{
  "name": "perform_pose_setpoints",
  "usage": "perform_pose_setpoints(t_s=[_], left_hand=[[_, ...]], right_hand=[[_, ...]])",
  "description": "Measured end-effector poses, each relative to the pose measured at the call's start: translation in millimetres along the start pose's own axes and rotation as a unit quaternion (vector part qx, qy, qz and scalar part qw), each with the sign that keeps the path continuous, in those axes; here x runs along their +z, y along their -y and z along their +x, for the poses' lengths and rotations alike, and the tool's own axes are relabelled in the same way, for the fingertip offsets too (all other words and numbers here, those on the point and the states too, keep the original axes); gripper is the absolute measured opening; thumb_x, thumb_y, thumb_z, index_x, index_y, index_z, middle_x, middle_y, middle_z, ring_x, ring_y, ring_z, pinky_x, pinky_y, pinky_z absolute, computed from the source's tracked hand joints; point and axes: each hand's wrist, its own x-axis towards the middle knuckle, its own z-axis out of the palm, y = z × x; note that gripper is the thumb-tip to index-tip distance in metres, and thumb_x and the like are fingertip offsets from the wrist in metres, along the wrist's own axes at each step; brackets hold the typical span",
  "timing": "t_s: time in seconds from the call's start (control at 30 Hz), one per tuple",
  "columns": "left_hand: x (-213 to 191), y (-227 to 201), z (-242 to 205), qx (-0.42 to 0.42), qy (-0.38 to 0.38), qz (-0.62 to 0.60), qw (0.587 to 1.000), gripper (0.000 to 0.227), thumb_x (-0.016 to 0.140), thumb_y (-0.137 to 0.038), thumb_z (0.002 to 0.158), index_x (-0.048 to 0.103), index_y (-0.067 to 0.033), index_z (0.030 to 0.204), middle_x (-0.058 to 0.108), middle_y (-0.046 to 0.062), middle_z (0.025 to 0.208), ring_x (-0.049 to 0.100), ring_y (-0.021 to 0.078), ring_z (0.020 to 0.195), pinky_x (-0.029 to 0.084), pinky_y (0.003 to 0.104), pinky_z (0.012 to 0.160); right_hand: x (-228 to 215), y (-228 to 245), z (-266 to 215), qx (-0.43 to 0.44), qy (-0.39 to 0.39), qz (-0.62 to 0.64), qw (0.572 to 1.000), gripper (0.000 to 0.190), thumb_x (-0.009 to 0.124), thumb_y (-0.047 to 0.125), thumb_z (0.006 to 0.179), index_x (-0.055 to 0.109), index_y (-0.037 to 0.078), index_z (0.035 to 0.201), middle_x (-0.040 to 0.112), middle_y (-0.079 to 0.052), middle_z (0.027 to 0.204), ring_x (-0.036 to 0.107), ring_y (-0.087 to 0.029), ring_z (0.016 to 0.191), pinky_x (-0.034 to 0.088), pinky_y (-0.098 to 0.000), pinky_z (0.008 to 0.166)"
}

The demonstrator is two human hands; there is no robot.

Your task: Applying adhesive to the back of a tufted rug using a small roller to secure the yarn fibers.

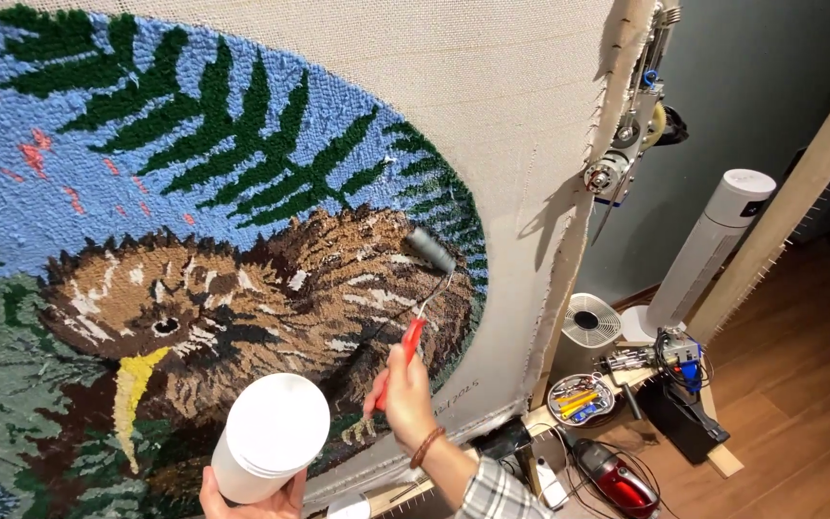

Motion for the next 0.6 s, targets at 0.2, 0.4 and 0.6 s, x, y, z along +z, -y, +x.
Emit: perform_pose_setpoints(t_s=[0.2, 0.4, 0.6], left_hand=[[1.9, -6.1, 11.9, -0.025, 0.007, -0.001, 1.0, 0.085, 0.049, -0.082, 0.085, 0.048, -0.033, 0.154, 0.051, 0.004, 0.152, 0.057, 0.0334, 0.135, 0.061, 0.041, 0.095], [6.7, -9.5, 1.3, -0.012, 0.005, 0.02, 1.0, 0.085, 0.045, -0.083, 0.082, 0.05, -0.0348, 0.152, 0.053, 0.001, 0.151, 0.056, 0.0299, 0.134, 0.057, 0.036, 0.091], [2.5, -2.7, 24.3, -0.031, 0.054, 0.026, 0.998, 0.09, 0.048, -0.088, 0.082, 0.051, -0.0335, 0.153, 0.054, 0.005, 0.15, 0.062, 0.0314, 0.129, 0.061, 0.033, 0.082]], right_hand=[[0.8, 53.8, 18.3, 0.005, -0.042, 0.226, 0.973, 0.025, 0.041, 0.027, 0.113, 0.048, 0.007, 0.1, 0.054, -0.006, 0.064, 0.052, -0.02, 0.048, 0.05, -0.037, 0.045], [-7.5, 30.0, -13.5, 0.087, -0.007, 0.236, 0.968, 0.035, 0.04, 0.035, 0.116, 0.053, 0.007, 0.1, 0.058, -0.008, 0.063, 0.057, -0.024, 0.05, 0.048, -0.0362, 0.052], [-49.0, 65.0, 28.5, 0.079, -0.075, 0.339, 0.934, 0.034, 0.044, 0.032, 0.117, 0.053, 0.011, 0.092, 0.051, -0.002, 0.064, 0.047, -0.014, 0.054, 0.043, -0.0296, 0.054]])
